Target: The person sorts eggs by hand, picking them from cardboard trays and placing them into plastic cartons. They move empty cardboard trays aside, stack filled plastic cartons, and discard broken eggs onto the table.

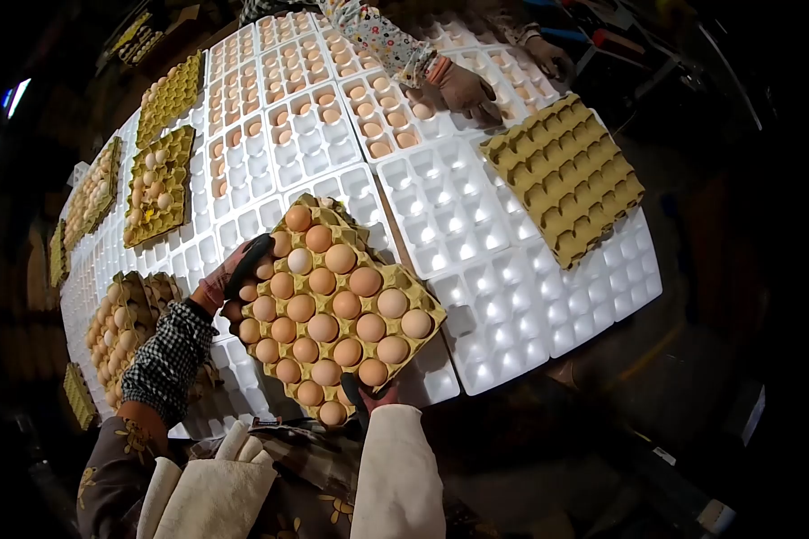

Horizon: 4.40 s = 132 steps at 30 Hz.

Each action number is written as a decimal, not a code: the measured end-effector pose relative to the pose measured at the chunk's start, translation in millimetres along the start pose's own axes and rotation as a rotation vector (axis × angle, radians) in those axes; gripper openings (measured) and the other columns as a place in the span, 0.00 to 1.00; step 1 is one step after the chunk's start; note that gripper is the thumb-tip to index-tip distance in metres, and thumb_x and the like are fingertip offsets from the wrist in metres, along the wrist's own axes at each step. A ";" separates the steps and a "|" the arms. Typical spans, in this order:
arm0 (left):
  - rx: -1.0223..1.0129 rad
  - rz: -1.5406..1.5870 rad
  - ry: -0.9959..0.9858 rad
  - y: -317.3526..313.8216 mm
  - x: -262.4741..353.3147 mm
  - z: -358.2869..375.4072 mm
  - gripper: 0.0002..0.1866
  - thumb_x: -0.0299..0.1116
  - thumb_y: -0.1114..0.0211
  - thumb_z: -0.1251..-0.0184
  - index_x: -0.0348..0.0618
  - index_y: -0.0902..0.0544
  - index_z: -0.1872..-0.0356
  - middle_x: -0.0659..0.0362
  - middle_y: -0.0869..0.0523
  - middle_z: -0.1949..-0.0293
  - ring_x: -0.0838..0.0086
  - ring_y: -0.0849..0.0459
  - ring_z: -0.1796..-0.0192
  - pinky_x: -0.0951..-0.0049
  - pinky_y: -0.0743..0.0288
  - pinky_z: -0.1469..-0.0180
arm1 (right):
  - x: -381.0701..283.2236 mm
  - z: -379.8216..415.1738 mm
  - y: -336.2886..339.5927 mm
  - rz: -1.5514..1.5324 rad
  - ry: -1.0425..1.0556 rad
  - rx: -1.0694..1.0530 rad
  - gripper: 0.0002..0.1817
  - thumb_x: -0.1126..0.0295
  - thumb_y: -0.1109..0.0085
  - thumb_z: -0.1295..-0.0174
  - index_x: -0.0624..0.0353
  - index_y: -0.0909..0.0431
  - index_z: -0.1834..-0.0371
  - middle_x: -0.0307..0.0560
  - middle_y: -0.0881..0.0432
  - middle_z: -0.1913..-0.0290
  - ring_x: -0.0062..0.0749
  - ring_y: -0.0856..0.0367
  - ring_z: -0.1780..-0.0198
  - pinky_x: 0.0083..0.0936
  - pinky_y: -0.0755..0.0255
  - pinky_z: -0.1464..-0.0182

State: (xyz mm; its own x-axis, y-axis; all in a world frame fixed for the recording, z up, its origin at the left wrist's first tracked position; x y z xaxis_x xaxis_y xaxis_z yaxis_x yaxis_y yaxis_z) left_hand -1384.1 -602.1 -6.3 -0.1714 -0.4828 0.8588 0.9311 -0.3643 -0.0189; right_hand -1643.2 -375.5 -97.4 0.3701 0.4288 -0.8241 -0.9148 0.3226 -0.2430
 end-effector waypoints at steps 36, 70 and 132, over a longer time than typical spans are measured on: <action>0.071 -0.155 -0.263 -88.3 -22.3 193.0 0.26 0.31 0.35 0.35 0.39 0.25 0.35 0.51 0.19 0.40 0.61 0.20 0.38 0.64 0.27 0.35 | -305.0 -26.4 -41.7 1.051 1.159 -0.030 0.21 0.65 0.48 0.26 0.70 0.25 0.39 0.49 0.16 0.51 0.28 0.19 0.51 0.24 0.25 0.50; 0.603 0.602 -0.347 236.0 -236.2 405.4 0.29 0.30 0.44 0.25 0.39 0.38 0.26 0.52 0.34 0.27 0.67 0.35 0.27 0.67 0.39 0.26 | 94.7 85.5 -289.1 0.222 -0.203 -0.493 0.29 0.58 0.56 0.22 0.61 0.43 0.24 0.51 0.32 0.30 0.37 0.30 0.33 0.34 0.38 0.29; 0.869 -1.003 0.008 401.7 -263.0 435.3 0.29 0.40 0.26 0.47 0.58 0.21 0.41 0.53 0.26 0.43 0.57 0.17 0.48 0.60 0.20 0.49 | 66.4 293.7 -538.8 0.746 0.520 -0.728 0.31 0.69 0.20 0.59 0.60 0.20 0.48 0.52 0.23 0.46 0.41 0.21 0.43 0.30 0.24 0.41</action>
State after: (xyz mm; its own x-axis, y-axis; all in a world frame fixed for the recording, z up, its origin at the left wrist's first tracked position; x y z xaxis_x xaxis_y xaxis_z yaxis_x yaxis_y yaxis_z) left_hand -824.9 -274.8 -16.9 -0.8999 -0.3113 0.3053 0.3021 0.0598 0.9514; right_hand -1078.2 -273.0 129.0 -0.2559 -0.1443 -0.9559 -0.8165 -0.4971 0.2936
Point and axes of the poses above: each hand's wrist, its own z-axis away from the middle knuckle, its own y-axis out of the back of the hand, x = y × z, the point moved 9 cm from there along -z, towards the middle knuckle
